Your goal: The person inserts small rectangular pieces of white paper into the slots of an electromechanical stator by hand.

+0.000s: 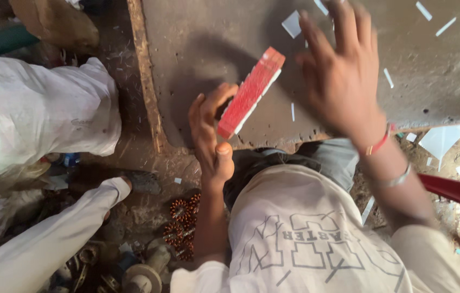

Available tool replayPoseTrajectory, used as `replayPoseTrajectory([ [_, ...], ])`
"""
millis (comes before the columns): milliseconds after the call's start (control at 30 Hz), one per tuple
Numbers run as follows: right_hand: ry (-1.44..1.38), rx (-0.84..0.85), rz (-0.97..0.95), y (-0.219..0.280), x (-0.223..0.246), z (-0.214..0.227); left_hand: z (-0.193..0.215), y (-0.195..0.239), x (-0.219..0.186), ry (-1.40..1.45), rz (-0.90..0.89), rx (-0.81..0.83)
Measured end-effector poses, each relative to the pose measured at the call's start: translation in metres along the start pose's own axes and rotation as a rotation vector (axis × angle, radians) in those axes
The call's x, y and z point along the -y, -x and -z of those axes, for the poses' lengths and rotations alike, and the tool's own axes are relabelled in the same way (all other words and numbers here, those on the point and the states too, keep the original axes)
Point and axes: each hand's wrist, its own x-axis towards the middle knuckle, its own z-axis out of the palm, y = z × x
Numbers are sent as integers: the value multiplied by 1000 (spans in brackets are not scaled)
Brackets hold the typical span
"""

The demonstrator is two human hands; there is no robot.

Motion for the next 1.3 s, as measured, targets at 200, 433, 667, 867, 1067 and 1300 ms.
replayPoseTrajectory([
  [200, 36, 136, 184, 24, 4, 1, -4, 29, 13, 64, -108, -461],
  [433, -153, 75, 284, 95, 19, 0, -14, 69, -17, 34, -113, -393],
  [667, -1019, -69, -377, 108, 39, 3, -40, 43, -49, 339, 29, -61],
  [867, -650, -100, -248, 100, 41, 8, -30, 30, -49, 290, 60, 30],
  [1067, -1056, -83, -455, 112, 36, 0, -29, 20, -53, 218, -116, 14],
  [1300, -1955, 181, -875, 120, 9, -8, -16, 16, -51, 192, -311, 110],
])
